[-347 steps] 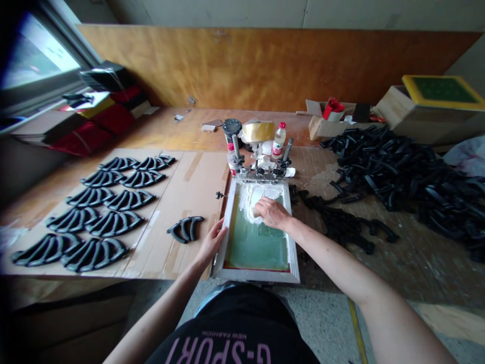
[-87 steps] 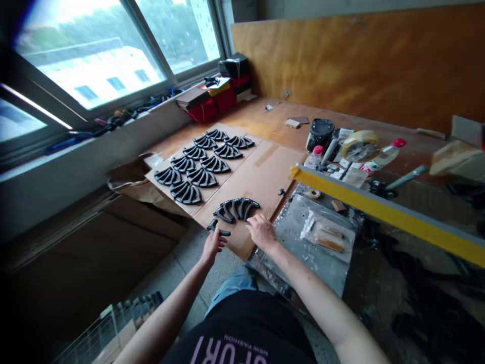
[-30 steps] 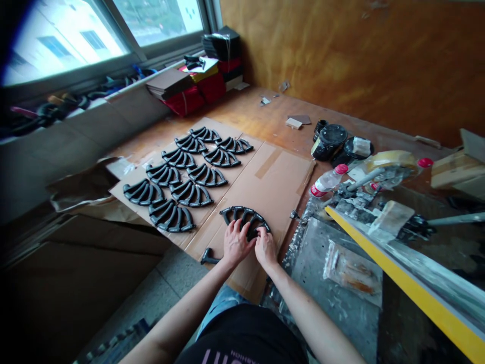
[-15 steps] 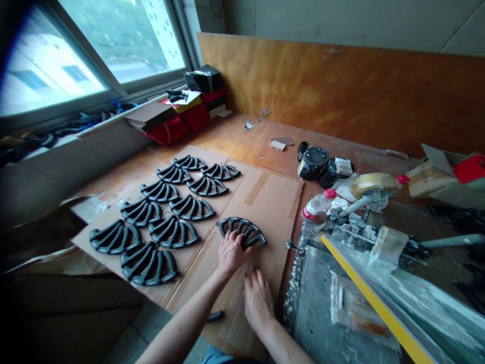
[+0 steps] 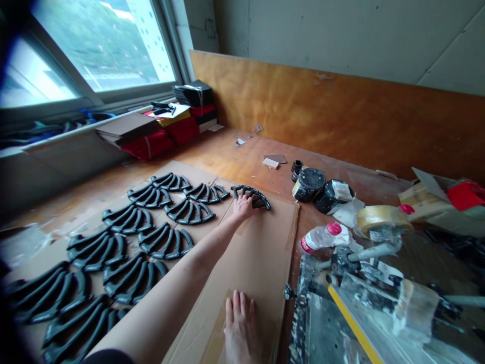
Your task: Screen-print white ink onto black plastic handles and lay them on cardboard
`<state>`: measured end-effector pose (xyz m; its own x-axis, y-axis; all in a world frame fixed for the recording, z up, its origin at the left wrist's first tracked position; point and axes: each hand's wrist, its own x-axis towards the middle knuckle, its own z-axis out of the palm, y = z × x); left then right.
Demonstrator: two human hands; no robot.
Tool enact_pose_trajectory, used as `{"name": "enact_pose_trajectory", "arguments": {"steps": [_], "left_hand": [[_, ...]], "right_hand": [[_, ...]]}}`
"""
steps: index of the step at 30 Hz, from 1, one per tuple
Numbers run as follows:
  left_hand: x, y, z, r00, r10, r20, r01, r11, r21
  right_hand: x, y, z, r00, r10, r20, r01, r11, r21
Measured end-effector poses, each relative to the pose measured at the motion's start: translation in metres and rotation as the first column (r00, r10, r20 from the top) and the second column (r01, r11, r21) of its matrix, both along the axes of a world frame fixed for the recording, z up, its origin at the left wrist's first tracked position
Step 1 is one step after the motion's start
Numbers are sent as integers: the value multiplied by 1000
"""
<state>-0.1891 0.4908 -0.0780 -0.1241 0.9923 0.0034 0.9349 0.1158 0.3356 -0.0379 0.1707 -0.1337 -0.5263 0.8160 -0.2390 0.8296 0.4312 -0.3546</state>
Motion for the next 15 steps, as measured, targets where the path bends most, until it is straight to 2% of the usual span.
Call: {"name": "enact_pose_trajectory", "arguments": {"steps": [2, 5, 9, 12, 15], "left_hand": [[-8, 16, -6, 999, 53, 3, -53, 998, -24], [-16, 27, -11, 987, 159, 1, -159, 986, -44], [-19, 23, -13, 975, 224, 1, -223, 974, -28], [-19, -2, -18, 991, 125, 50, -128, 989, 68], [-16, -62, -22, 991, -55, 120, 34, 984, 172]], "right_hand": [[1, 0, -11, 1000, 6, 0, -6, 1000, 13], [0, 0, -22, 1000, 21, 17, -21, 999, 26], [1, -1, -20, 1000, 28, 7, -28, 998, 56], [3, -1, -8, 999, 45, -16, -44, 998, 45], [4, 3, 7, 998, 55, -25, -55, 998, -1]]}}
